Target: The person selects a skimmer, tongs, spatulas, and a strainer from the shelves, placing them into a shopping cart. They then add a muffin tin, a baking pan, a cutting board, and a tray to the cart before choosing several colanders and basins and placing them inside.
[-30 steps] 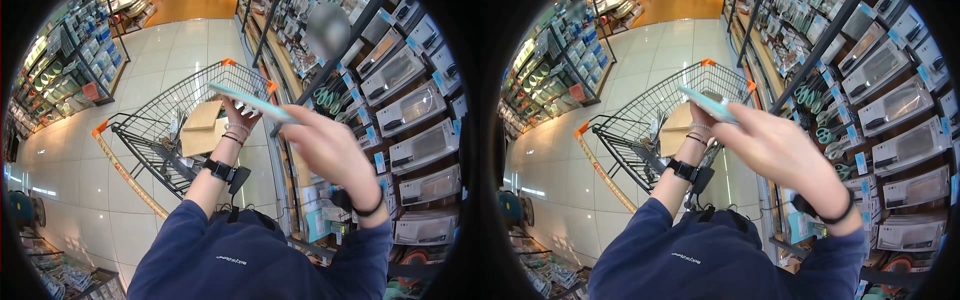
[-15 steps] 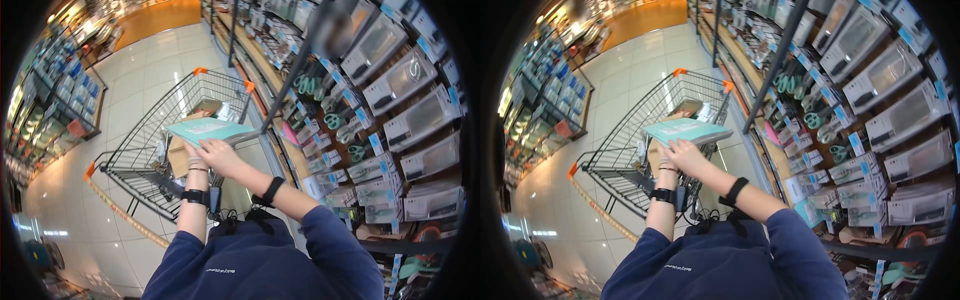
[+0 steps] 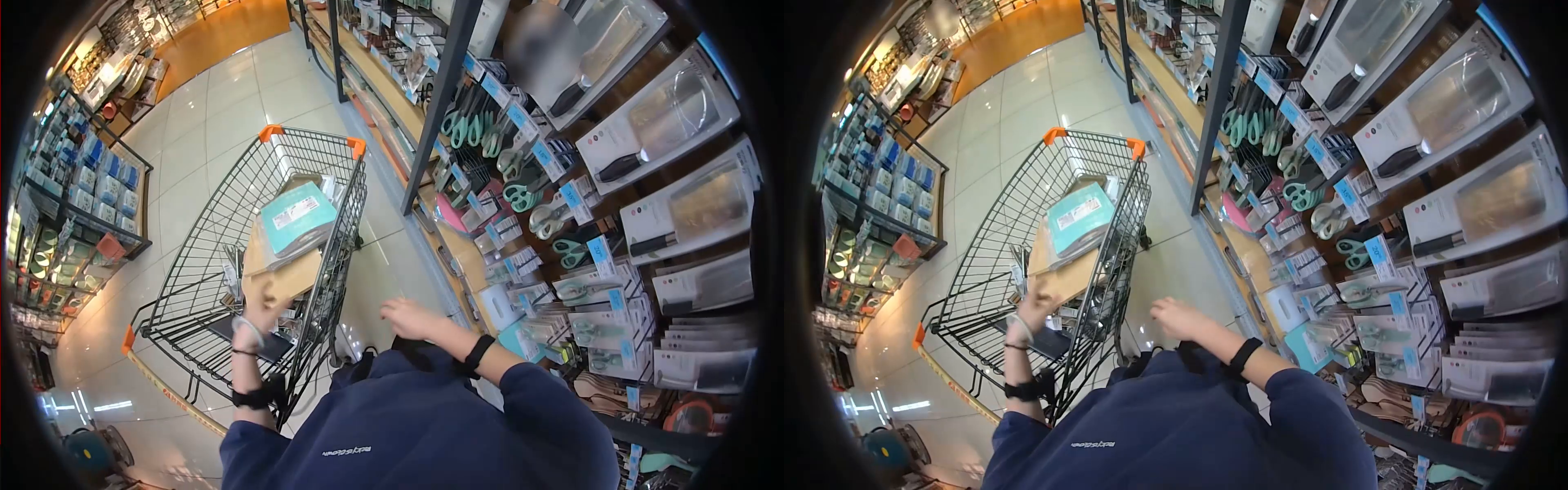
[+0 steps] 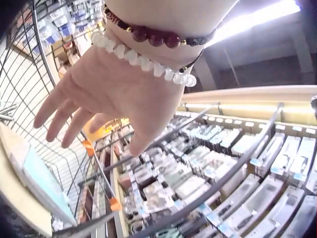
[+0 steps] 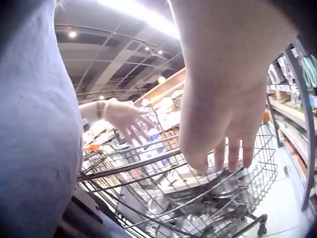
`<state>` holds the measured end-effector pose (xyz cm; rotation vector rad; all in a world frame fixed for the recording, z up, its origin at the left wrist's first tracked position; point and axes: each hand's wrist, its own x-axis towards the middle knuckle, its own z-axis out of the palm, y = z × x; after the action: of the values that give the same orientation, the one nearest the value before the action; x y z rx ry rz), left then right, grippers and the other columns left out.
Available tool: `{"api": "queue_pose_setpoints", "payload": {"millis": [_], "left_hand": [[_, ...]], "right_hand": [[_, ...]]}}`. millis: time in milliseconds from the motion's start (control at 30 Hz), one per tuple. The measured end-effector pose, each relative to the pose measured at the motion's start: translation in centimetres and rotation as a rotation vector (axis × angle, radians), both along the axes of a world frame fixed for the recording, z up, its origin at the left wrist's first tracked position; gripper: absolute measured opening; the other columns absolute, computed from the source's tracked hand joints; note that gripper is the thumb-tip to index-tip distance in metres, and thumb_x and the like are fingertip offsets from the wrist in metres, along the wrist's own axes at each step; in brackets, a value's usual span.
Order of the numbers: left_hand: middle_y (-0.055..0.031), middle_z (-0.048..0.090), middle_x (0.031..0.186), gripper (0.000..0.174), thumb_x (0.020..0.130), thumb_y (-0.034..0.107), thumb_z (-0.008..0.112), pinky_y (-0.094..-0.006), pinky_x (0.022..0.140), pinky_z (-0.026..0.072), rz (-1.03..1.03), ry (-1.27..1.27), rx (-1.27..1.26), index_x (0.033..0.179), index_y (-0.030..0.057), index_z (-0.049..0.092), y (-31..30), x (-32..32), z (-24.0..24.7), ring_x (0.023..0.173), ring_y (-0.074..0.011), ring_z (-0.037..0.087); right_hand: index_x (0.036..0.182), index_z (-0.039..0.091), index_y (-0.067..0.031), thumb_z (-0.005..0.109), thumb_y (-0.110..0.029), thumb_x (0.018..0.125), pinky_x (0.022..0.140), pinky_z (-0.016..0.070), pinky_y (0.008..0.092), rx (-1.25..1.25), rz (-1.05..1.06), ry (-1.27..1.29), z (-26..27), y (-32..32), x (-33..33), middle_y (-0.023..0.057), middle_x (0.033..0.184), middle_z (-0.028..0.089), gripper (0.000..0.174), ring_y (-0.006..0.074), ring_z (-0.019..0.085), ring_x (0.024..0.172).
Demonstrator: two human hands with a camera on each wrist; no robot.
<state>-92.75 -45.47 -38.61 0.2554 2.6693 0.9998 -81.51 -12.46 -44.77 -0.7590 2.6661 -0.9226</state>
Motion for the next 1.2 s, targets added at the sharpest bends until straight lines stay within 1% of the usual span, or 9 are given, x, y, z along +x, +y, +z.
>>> {"api": "queue_pose_setpoints", "payload": {"millis": [33,100,200,233,300,400,800,1067,1200], "left_hand": [[-0.0216,0.055,0.106,0.08,0.071,0.041,0.071,-0.0339,0.078,0.047,0.115,-0.325,-0.002,0.129,-0.0012,0.034,3.2,2.5,3.1,0.092,-0.0248,0.057],[-0.0299,0.047,0.118,0.094,0.065,0.044,0.073,-0.0387,0.094,0.0372,-0.07,-0.148,-0.17,0.131,-0.006,0.027,3.5,5.0,-2.2,0.11,-0.0406,0.048],[-0.0259,0.055,0.107,0.074,0.07,0.045,0.067,-0.0413,0.085,0.0436,0.168,-0.033,-0.338,0.126,0.0049,0.038,7.4,8.2,-3.9,0.101,-0.0389,0.053],[-0.0259,0.055,0.107,0.074,0.07,0.045,0.067,-0.0413,0.085,0.0436,0.179,-0.034,-0.34,0.126,0.0049,0.038,8.3,8.0,-3.7,0.101,-0.0389,0.053],[-0.0185,0.061,0.092,0.042,0.079,0.039,0.059,-0.0417,0.071,0.0474,0.381,-0.026,-0.503,0.109,0.011,0.052,9.5,7.7,-3.2,0.085,-0.0352,0.059],[-0.0136,0.063,0.08,0.025,0.085,0.034,0.051,-0.042,0.061,0.0471,0.369,0.018,-0.568,0.093,0.0109,0.058,9.0,6.8,-4.5,0.072,-0.0333,0.061],[-0.0123,0.062,0.085,0.023,0.083,0.029,0.055,-0.041,0.062,0.0475,0.305,0.053,-0.542,0.094,0.0091,0.058,6.0,3.7,-5.8,0.074,-0.0328,0.06],[-0.0076,0.061,0.091,0.023,0.081,0.027,0.058,-0.0371,0.067,0.0476,0.305,0.02,-0.417,0.098,0.012,0.059,2.5,-4.3,-4.1,0.079,-0.0292,0.06],[-0.0165,0.054,0.106,0.039,0.081,0.032,0.058,-0.0395,0.081,0.0442,0.252,-0.076,-0.289,0.11,0.0074,0.054,0.2,-10.1,-4.5,0.097,-0.0339,0.053]], "right_hand": [[0.1,0.055,-0.0015,0.053,-0.001,0.066,0.092,0.0386,0.0413,0.019,-0.035,-0.154,-0.6,1.6,-0.4,0.0171,0.118,0.048,0.034,0.0339,0.045,0.11],[0.1,0.055,-0.0011,0.052,-0.001,0.065,0.091,0.0392,0.0415,0.038,-0.057,-0.301,-1.8,3.7,-1.9,0.0168,0.117,0.049,0.034,0.0343,0.046,0.109],[0.111,0.049,-0.005,0.053,-0.003,0.071,0.098,0.034,0.0417,0.058,-0.052,-0.352,-2.7,5.0,-4.3,0.017,0.125,0.041,0.039,0.035,0.036,0.119],[0.113,0.048,-0.0038,0.052,-0.001,0.069,0.098,0.0338,0.0422,0.0,-0.062,-0.175,-2.1,4.7,-5.3,0.0171,0.127,0.04,0.043,0.0351,0.036,0.12],[0.114,0.048,-0.0027,0.052,0.0,0.068,0.098,0.0336,0.0427,-0.056,-0.053,0.002,-1.6,3.8,-7.6,0.0173,0.128,0.038,0.047,0.0352,0.036,0.12],[0.124,0.041,-0.0045,0.052,0.001,0.069,0.103,0.0269,0.0449,-0.087,-0.002,0.187,-1.1,0.9,-11.3,0.0176,0.136,0.03,0.056,0.035,0.027,0.127],[0.127,0.039,-0.0025,0.057,0.002,0.062,0.108,0.0134,0.0471,-0.094,0.177,0.302,-3.0,-6.9,-21.8,0.0186,0.139,0.025,0.068,0.0337,0.015,0.133],[0.114,0.048,-0.0005,0.054,0.004,0.056,0.11,0.0136,0.0441,-0.2,0.267,0.204,-2.5,-8.7,-31.1,0.0197,0.134,0.033,0.058,0.035,0.017,0.132],[0.11,0.049,-0.0002,0.053,0.004,0.057,0.107,0.0192,0.0466,-0.246,0.37,0.204,-2.1,-9.1,-36.0,0.0197,0.13,0.035,0.054,0.0374,0.021,0.13]]}}
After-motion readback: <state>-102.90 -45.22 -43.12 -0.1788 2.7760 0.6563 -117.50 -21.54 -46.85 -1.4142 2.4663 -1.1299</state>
